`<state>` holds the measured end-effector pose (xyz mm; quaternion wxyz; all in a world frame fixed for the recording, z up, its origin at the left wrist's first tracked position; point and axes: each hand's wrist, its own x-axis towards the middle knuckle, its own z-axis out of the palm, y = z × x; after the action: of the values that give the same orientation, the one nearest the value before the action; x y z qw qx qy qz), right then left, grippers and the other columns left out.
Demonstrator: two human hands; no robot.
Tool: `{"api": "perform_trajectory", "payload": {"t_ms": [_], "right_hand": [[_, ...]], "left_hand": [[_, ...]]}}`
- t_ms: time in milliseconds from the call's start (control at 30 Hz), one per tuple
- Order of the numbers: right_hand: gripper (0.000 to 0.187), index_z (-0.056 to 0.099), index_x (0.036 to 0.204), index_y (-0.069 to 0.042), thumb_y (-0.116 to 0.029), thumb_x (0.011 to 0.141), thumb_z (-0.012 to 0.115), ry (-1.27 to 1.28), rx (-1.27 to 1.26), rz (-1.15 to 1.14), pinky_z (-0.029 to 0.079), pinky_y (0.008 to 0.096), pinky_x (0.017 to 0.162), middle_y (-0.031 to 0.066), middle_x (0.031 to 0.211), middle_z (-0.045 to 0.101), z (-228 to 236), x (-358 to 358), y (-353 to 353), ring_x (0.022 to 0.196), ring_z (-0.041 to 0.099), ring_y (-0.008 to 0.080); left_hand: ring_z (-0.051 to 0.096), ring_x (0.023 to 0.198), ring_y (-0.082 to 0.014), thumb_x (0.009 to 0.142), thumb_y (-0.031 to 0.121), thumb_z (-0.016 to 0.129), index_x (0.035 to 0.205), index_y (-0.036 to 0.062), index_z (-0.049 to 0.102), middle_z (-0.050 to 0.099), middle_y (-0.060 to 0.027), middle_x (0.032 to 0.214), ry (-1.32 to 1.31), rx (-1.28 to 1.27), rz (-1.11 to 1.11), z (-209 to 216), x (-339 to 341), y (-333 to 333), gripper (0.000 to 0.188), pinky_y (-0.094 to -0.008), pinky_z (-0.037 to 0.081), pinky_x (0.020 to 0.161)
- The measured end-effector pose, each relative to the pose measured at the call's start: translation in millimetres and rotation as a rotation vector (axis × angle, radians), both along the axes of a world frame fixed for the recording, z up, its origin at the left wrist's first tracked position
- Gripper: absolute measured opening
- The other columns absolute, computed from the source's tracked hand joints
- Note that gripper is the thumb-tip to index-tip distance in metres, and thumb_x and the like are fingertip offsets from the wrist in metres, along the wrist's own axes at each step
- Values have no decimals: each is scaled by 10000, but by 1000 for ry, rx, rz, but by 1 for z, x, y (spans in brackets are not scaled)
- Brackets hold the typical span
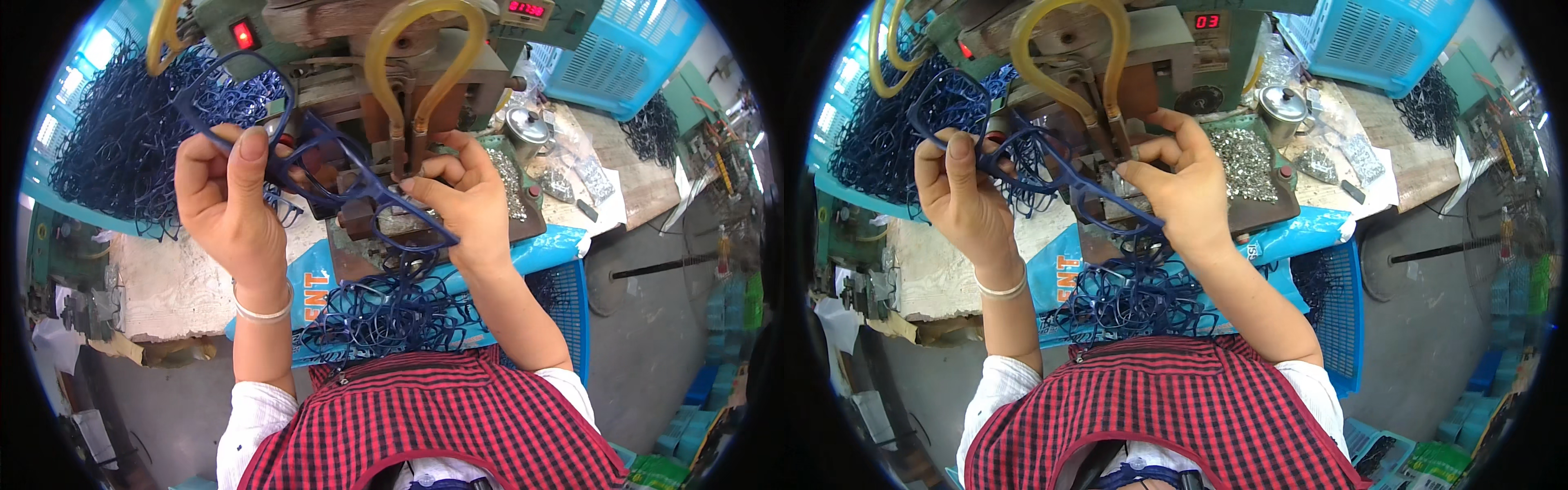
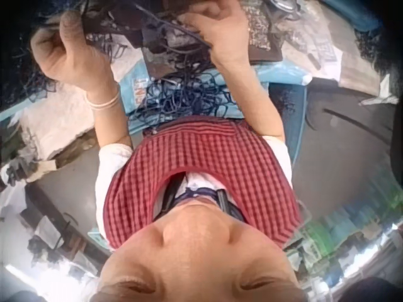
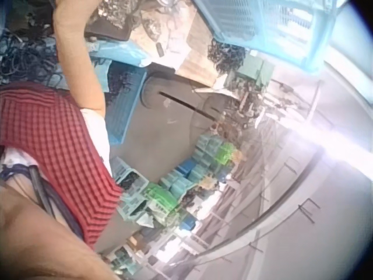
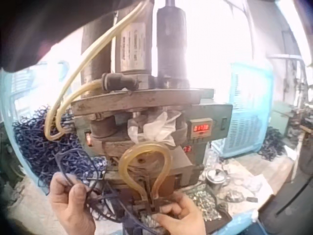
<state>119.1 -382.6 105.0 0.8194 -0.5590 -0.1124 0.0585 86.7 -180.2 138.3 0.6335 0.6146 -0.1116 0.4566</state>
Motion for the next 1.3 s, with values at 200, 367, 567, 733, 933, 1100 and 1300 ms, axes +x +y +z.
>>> {"api": "perform_trajectory", "payload": {"t_ms": [200,367,567,733,933,1100,1300], "right_hand": [[521,512,1343,51,38,841,652,-195,-175,26,471,316,988,119,1067,706,1,-7,-22,1126,630,192],[207,722,981,-73,-145,789,744,-527,-1403,-658,413,493,1049,198,1244,631,-83,39,-85,1285,507,399],[106,704,848,-56,-120,778,751,-659,-1246,-650,448,495,978,205,1138,662,-100,44,-105,1218,560,400],[82,680,851,-40,-111,822,709,-450,-1157,-641,492,412,895,139,994,681,-91,52,-105,1045,633,334],[154,737,1025,-33,-114,910,675,-462,-953,-642,498,291,704,83,854,714,-86,49,-102,763,653,165],[154,748,1011,-34,-92,881,690,-269,-805,-659,522,306,753,105,876,729,-98,32,-106,804,686,199],[183,730,1033,-13,-52,855,712,-183,-736,-482,510,279,787,78,904,729,-76,15,-97,850,660,138]], "left_hand": [[660,754,-172,990,150,633,995,32,568,654,-92,948,-141,79,-166,-3,-32,-9,135,-317,557,522],[676,779,-190,711,175,871,834,100,611,712,-87,974,-408,971,13,-27,-40,-54,297,-339,609,676],[650,699,-177,701,143,882,835,88,619,722,-75,960,-489,1076,79,-52,-17,-58,300,-277,550,555],[587,604,-139,686,138,884,831,94,621,725,-64,926,-469,1094,47,-42,-15,-55,304,-259,496,500],[595,624,-158,672,120,882,848,91,641,726,-57,937,-410,1091,52,-41,-21,-55,300,-273,504,531],[676,776,-238,687,41,849,973,58,704,735,-110,1025,23,859,-2,-61,-67,-54,320,-335,503,654],[652,679,-101,948,34,629,1485,19,416,712,-68,794,1117,113,-749,-35,-104,-29,578,-230,522,606]]}}
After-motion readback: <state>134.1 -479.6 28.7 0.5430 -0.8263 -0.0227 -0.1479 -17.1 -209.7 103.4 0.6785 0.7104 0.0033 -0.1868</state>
